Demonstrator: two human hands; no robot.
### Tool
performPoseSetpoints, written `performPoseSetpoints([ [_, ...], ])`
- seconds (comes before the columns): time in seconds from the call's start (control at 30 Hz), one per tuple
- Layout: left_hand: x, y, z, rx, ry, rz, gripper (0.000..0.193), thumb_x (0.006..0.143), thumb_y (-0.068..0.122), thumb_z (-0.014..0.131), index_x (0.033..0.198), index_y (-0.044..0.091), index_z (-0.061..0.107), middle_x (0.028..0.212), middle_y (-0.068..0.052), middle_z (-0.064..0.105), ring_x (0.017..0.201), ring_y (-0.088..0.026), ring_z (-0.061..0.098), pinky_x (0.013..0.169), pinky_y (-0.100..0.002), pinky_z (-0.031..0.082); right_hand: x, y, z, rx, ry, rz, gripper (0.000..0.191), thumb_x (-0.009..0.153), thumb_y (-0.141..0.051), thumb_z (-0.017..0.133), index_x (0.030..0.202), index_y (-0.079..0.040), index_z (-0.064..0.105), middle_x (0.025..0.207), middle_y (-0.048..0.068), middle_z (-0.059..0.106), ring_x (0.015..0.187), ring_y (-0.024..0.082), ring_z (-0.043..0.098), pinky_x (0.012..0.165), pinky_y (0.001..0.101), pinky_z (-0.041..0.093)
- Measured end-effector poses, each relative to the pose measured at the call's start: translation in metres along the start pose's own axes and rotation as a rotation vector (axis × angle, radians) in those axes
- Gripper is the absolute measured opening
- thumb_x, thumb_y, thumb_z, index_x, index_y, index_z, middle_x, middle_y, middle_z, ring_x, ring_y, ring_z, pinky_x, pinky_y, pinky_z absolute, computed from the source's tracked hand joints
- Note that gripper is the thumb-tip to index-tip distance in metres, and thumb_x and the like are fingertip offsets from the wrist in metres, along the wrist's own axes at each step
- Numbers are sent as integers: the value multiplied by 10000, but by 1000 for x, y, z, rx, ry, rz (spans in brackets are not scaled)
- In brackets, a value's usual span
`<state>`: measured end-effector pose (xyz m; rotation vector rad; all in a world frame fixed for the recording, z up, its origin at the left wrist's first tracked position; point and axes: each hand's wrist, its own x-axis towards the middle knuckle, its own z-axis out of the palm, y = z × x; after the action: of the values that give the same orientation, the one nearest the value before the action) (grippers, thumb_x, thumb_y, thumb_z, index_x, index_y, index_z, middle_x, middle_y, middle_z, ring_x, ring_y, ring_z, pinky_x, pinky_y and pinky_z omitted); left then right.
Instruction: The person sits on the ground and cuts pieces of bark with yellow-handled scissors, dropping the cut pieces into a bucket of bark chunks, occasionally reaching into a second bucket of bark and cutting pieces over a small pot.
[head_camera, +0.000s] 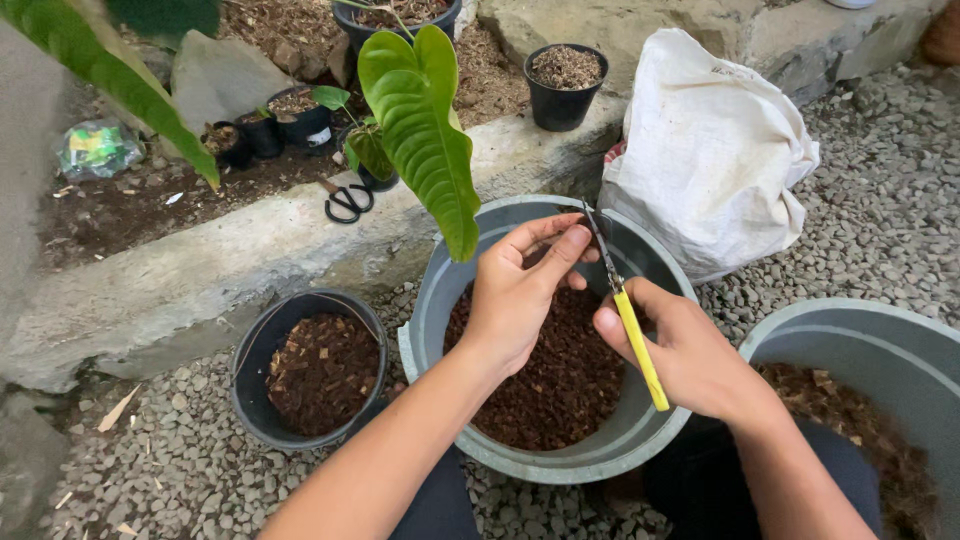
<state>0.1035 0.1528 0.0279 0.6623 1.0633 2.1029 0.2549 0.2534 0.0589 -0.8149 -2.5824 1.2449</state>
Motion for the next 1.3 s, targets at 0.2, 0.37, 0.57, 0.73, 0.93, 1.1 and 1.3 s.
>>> performPoseSetpoints([
  [0.2,-5,1,6,26,27,-40,311,950,188,744,1182,-16,712,955,-60,735,738,-76,590,652,-217,492,0,7,3,14,23,14,427,913,-459,654,871,-35,628,630,24,551,618,113,471,535,323,417],
  [0.37,-4,0,6,63,27,-7,326,968,183,744,1202,-36,685,1026,-64,709,820,-80,609,662,-229,499,0,11,4,110,5,30,475,935,-483,632,789,-32,617,581,-32,483,549,86,423,471,300,346],
  [0.57,0,5,-3,-62,-209,-75,403,1031,183,625,1389,-1,609,1272,-51,689,889,-70,576,692,-210,471,-2,8,5,135,21,43,468,920,-462,657,724,-38,628,544,-43,493,507,71,438,446,290,363],
  [0.73,5,9,-10,-197,-302,-124,393,1101,179,539,1445,-7,575,1333,-101,677,880,-69,541,731,-219,466,-3,3,6,165,60,90,502,886,-435,706,627,-16,611,501,-3,520,461,86,475,429,293,394],
  [0.93,8,3,-19,-322,-233,-181,309,1078,129,533,1323,-36,621,1270,-129,690,877,-91,574,751,-248,498,5,9,4,238,-66,114,522,914,-440,693,620,-20,596,512,1,542,458,99,503,443,280,408],
  [1.1,17,-7,-23,-246,-139,-131,267,1076,141,597,1287,-18,637,1198,-95,702,881,-81,595,752,-246,498,5,18,-2,384,-208,77,486,935,-447,638,681,-36,591,557,4,546,488,110,517,464,287,433],
  [1.3,16,-8,-25,-185,-65,-102,312,1007,126,621,1316,86,622,1064,-28,697,864,-93,629,713,-241,506,5,24,-7,326,-125,38,465,926,-469,613,726,-50,641,579,18,581,522,119,540,496,286,437],
])
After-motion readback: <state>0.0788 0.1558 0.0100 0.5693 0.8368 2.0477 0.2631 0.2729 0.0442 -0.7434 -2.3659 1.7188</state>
